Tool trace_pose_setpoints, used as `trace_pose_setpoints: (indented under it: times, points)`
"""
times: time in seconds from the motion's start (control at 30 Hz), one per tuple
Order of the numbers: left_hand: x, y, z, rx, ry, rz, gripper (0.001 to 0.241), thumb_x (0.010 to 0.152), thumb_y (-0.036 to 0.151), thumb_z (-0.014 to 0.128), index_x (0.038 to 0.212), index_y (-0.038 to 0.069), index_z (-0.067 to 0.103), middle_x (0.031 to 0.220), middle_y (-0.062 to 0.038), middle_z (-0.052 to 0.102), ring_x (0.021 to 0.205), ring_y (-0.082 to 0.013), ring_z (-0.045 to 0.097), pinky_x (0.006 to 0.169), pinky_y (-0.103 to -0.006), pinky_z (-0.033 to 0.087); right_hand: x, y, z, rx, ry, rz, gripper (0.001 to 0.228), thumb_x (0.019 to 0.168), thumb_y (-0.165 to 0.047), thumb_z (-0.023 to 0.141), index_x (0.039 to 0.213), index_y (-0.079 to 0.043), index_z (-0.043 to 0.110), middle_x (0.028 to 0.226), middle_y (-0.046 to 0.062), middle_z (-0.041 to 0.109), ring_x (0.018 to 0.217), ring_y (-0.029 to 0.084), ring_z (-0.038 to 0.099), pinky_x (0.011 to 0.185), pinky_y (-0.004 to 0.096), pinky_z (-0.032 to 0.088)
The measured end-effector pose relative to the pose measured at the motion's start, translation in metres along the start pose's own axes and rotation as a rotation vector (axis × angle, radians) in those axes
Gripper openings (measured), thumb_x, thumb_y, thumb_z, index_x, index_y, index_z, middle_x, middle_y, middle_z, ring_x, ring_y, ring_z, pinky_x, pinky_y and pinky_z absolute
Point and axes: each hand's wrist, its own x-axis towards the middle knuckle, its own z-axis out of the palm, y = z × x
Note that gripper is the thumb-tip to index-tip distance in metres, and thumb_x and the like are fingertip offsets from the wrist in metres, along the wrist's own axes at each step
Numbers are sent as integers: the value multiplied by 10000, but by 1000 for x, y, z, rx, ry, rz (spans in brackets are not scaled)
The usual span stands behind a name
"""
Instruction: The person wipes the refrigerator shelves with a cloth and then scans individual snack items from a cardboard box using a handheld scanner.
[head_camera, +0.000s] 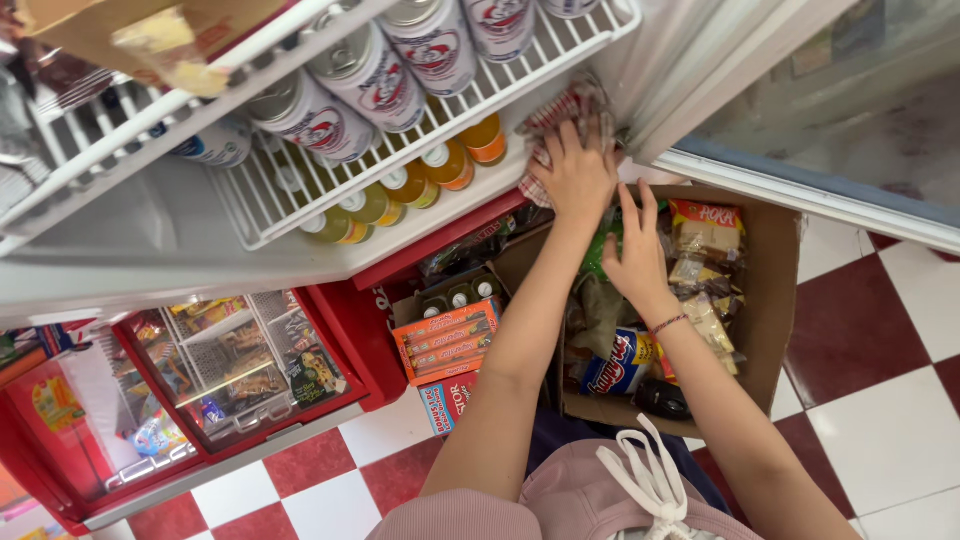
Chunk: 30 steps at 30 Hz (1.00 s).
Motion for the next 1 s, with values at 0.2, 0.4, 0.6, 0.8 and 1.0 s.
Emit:
trace_pose_setpoints:
  times: [0.2, 0.4, 0.6, 0.8, 1.0]
  points:
    - [30, -4, 0, 51, -34, 66, 585, 929, 497, 550, 1420, 182, 584, 1515, -117, 479, 1379, -408, 445, 1037, -773, 316, -14, -1, -11, -11, 10, 10, 783, 820, 62, 619, 1556, -58, 383, 1632, 224, 277, 1234, 423, 585, 909, 456, 555]
    - [2, -26, 17, 99, -14, 187, 553, 961, 388, 624, 1476, 190, 594, 1483, -91, 546, 1385, -332, 509, 1155, -683, 366, -40, 3, -10, 24, 7, -2, 730, 827, 48, 630, 1523, -43, 430, 1612, 221, 307, 1315, 413, 561, 959, 433, 567]
    - [26, -27, 12, 224, 51, 179, 567, 923, 397, 616, 1437, 157, 612, 1486, -121, 528, 1372, -370, 495, 1190, -667, 284, -56, 5, -19, 27, -77, 39, 693, 807, 43, 631, 1475, -19, 454, 1575, 242, 304, 1284, 402, 560, 925, 428, 566]
    - [41, -19, 17, 53, 83, 102, 527, 969, 415, 591, 1432, 164, 576, 1494, -125, 523, 1351, -368, 507, 1174, -672, 286, -63, 14, -34, 88, -110, 231, 653, 843, 15, 616, 1475, -76, 477, 1609, 184, 343, 1190, 341, 610, 921, 406, 559]
    - [10, -34, 8, 112, 76, 250, 510, 932, 204, 653, 1438, 204, 592, 1467, -89, 516, 1348, -363, 491, 1104, -672, 352, -89, 58, -27, 12, -10, 32, 724, 794, 57, 650, 1496, -15, 485, 1567, 217, 369, 1397, 460, 474, 1136, 467, 466]
